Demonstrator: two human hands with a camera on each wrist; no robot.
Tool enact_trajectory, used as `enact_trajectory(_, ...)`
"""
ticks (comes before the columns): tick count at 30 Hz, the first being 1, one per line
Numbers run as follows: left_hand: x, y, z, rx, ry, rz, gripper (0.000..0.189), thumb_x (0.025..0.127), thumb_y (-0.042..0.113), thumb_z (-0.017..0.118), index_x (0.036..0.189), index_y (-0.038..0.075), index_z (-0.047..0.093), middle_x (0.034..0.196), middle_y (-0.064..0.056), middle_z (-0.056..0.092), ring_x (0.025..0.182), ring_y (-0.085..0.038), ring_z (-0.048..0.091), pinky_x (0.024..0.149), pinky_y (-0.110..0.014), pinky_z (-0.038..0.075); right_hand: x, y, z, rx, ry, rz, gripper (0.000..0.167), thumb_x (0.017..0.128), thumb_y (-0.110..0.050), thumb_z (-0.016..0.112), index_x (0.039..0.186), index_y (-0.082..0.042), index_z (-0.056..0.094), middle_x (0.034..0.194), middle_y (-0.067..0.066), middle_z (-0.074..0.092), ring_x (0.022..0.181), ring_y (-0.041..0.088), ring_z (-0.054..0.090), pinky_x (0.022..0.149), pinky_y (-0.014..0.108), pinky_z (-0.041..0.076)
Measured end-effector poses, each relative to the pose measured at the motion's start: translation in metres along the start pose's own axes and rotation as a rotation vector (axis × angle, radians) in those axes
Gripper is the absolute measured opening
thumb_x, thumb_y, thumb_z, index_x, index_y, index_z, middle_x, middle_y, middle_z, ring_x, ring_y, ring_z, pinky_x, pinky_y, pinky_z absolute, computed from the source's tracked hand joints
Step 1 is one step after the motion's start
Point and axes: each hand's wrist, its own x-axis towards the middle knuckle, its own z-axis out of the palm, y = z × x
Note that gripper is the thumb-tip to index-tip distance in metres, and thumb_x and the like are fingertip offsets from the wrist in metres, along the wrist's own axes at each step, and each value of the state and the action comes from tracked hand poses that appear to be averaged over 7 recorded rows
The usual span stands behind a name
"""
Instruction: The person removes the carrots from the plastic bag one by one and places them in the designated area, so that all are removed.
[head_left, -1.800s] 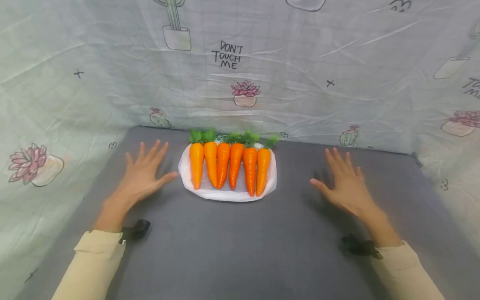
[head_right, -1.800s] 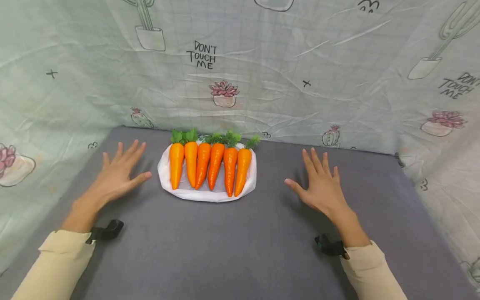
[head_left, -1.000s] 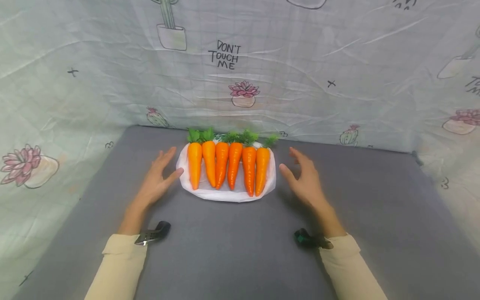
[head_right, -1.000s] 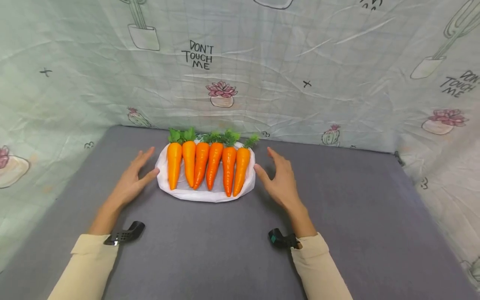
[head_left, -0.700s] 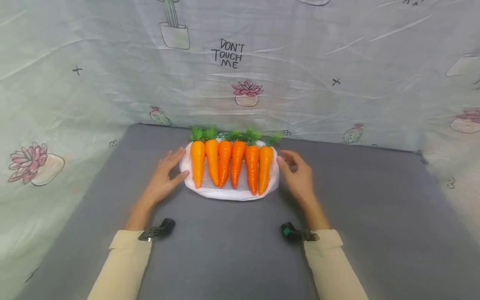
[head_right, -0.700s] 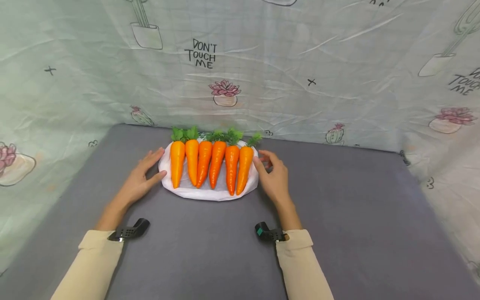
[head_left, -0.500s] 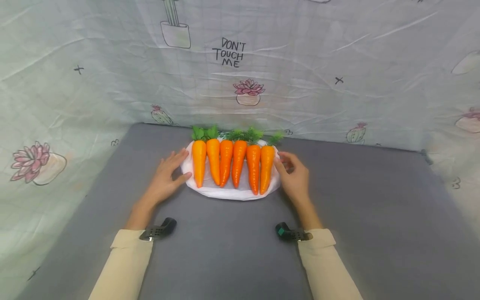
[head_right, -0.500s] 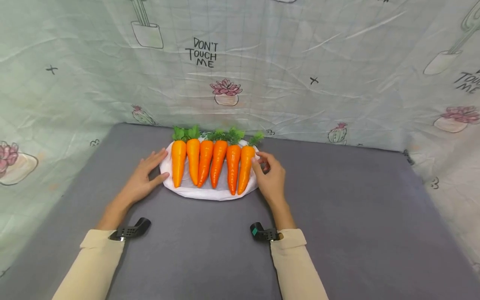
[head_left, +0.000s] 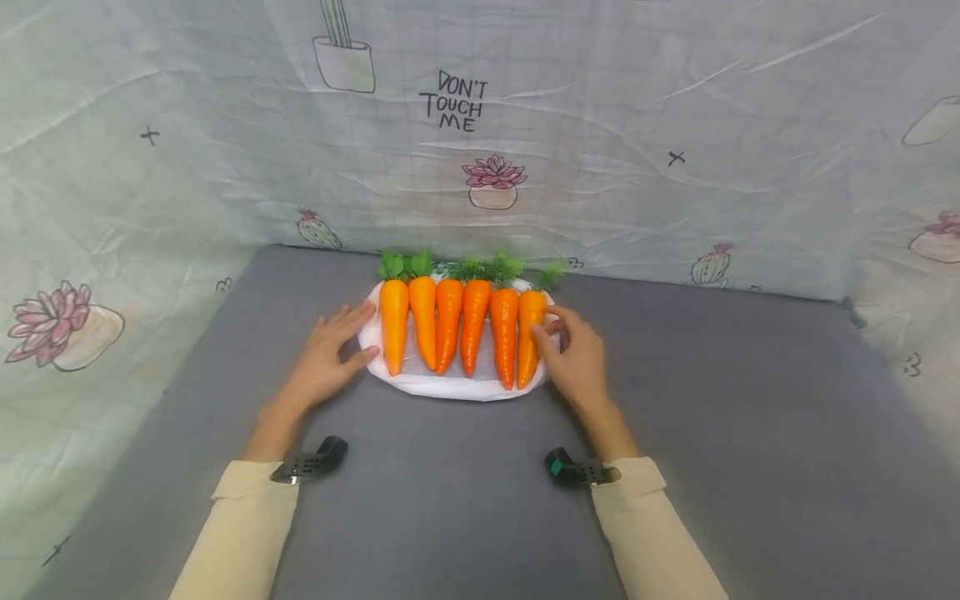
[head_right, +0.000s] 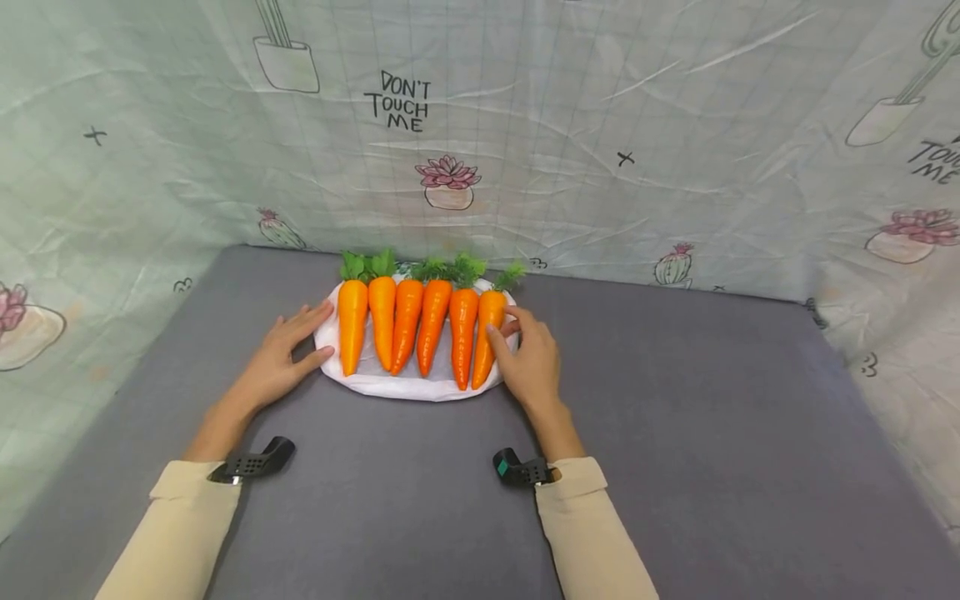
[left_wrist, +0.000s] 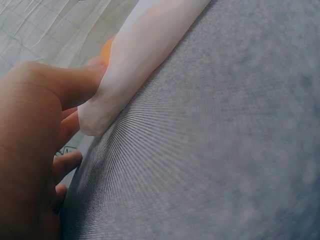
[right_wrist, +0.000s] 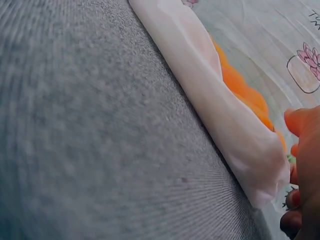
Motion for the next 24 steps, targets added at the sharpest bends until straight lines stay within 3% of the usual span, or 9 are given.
enact_trajectory(9, 0.0, 0.001, 0.0, 0.008, -0.009, -0.013, 0.065, 0.092, 0.034, 0.062, 0.147, 0.009, 0.037, 0.151, -0.011, 0.035, 0.139, -0.042, 0.024, 0.113, -0.057, 0.004, 0.0, -0.004, 0.002, -0.112, -0.072, 0.053, 0.055, 0.088, -0.041, 0.065, 0.131, -0.01, 0.054, 0.09, 0.004, 0.064, 0.079, 0.027, 0.058, 0.071, 0.041, 0.045)
enact_trajectory(17, -0.001, 0.003, -0.001, 0.015, -0.026, -0.03, 0.066, 0.093, 0.036, 0.061, 0.148, 0.01, 0.036, 0.152, -0.01, 0.034, 0.14, -0.041, 0.022, 0.113, -0.055, 0.004, -0.001, -0.011, 0.003, -0.173, -0.132, 0.053, 0.073, 0.086, -0.059, 0.059, 0.137, -0.009, 0.044, 0.079, 0.0, 0.057, 0.062, 0.021, 0.051, 0.054, 0.035, 0.041)
enact_trajectory(24, -0.002, 0.003, -0.002, 0.014, -0.025, -0.023, 0.065, 0.093, 0.035, 0.061, 0.147, 0.009, 0.037, 0.151, -0.011, 0.034, 0.14, -0.041, 0.022, 0.113, -0.055, 0.004, -0.002, -0.013, 0.004, -0.228, -0.157, 0.082, 0.073, 0.086, -0.057, 0.059, 0.14, -0.01, 0.041, 0.075, -0.001, 0.055, 0.057, 0.02, 0.049, 0.052, 0.033, 0.039)
